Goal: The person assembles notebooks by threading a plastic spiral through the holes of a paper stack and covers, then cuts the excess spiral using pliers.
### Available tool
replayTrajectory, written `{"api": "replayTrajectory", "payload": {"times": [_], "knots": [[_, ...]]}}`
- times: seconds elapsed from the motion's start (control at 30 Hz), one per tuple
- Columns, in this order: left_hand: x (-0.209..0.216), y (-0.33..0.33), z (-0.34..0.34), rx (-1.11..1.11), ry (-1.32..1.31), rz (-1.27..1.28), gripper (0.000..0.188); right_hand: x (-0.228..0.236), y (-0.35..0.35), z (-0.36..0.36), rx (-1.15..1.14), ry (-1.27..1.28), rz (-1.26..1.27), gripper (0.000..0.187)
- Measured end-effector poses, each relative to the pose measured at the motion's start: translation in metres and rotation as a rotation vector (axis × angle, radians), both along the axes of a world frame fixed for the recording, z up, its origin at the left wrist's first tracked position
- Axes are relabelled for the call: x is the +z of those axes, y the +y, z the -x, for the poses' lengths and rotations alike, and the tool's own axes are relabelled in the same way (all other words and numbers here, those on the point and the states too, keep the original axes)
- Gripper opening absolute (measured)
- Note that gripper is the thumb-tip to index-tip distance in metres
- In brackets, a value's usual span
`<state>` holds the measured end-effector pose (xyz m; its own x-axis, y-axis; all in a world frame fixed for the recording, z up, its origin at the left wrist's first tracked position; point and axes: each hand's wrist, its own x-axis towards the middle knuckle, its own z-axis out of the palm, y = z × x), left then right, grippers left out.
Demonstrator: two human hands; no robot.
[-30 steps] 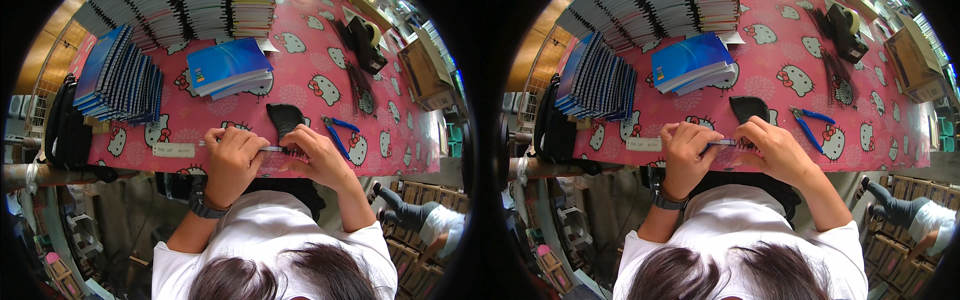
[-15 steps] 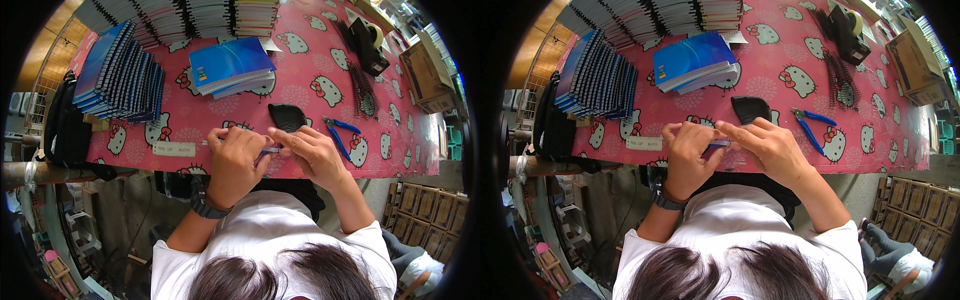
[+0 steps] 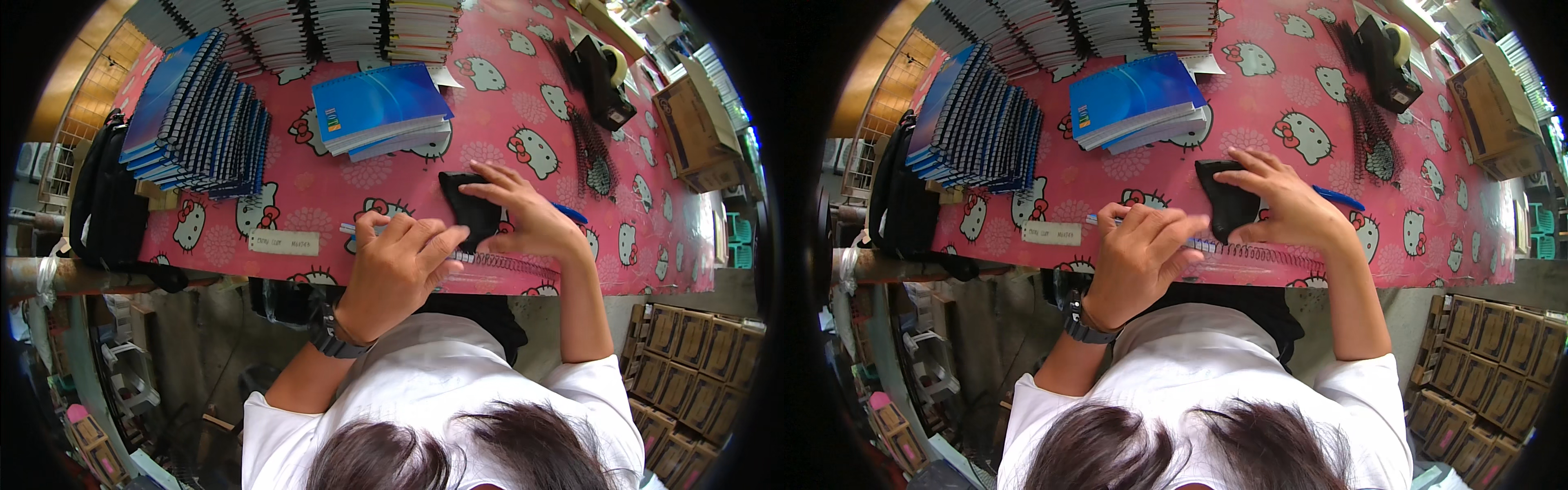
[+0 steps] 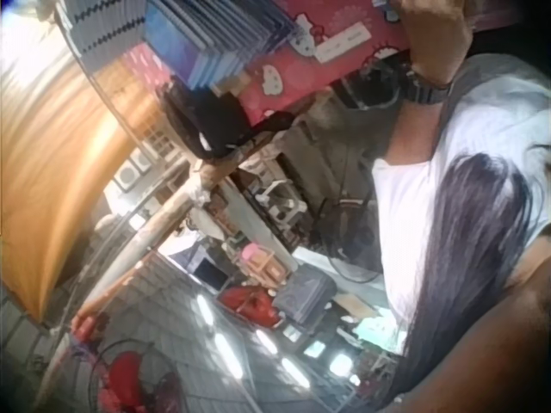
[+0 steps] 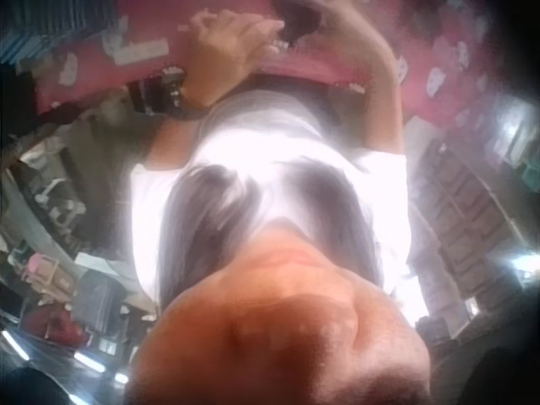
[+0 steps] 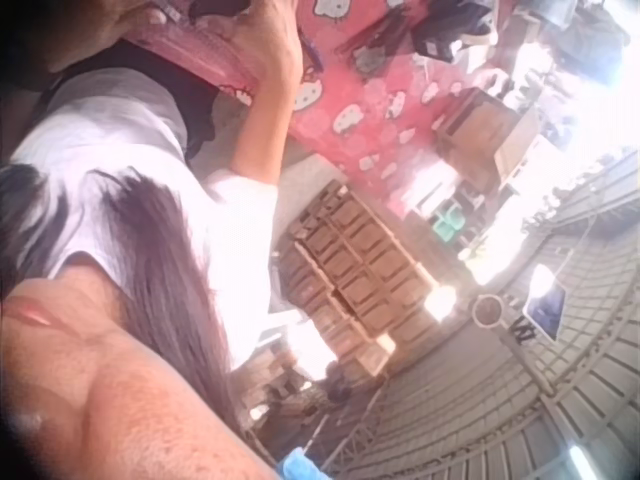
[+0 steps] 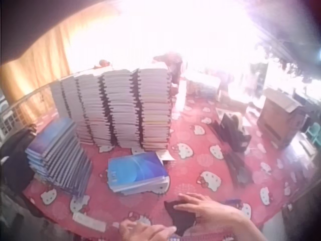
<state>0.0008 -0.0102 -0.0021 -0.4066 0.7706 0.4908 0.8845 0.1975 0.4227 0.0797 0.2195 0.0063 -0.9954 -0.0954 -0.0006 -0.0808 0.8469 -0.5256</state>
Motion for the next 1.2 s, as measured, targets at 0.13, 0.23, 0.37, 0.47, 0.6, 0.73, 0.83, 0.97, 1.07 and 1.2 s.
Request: {"api": "replayTrajectory", "payload": {"times": [0.13, 0.23, 0.37, 0.47, 0.6, 0.73, 0.83, 0.97, 1.07, 1.2], "knots": [[-0.005, -0.004, 0.003, -0.038, 0.043, 0.031, 0.023, -0.004, -0.003, 0.002, -0.007, -0.067, -0.056, 0.086], [-0.003, -0.004, 0.003, -0.042, -0.005, 0.036, 0.021, -0.006, -0.005, 0.002, -0.016, -0.039, -0.063, 0.083], [-0.002, -0.006, 0.008, -0.085, -0.006, 0.001, 0.017, -0.008, -0.007, 0.002, -0.016, -0.016, -0.078, 0.083], [-0.003, -0.007, 0.010, -0.109, -0.027, 0.000, 0.017, -0.007, -0.007, 0.004, -0.017, -0.035, -0.073, 0.083], [-0.004, -0.006, 0.011, -0.101, -0.062, -0.033, 0.016, -0.011, -0.009, 0.005, -0.018, -0.027, -0.068, 0.087], [-0.004, -0.004, 0.011, -0.091, -0.061, -0.083, 0.017, -0.008, -0.010, 0.006, 0.019, -0.050, -0.068, 0.089], [-0.005, -0.005, 0.012, -0.099, -0.070, -0.084, 0.019, -0.008, -0.006, 0.008, 0.049, -0.058, -0.069, 0.087], [-0.005, -0.004, 0.013, -0.096, -0.082, -0.122, 0.019, -0.007, 0.000, 0.007, -0.041, -0.061, 0.023, 0.083], [-0.010, -0.003, 0.012, -0.083, -0.085, -0.143, 0.017, -0.015, 0.003, 0.005, -0.121, -0.017, -0.005, 0.084], [-0.011, -0.006, 0.011, -0.090, -0.069, -0.110, 0.025, -0.023, -0.002, 0.006, -0.063, 0.157, -0.014, 0.074]]}}
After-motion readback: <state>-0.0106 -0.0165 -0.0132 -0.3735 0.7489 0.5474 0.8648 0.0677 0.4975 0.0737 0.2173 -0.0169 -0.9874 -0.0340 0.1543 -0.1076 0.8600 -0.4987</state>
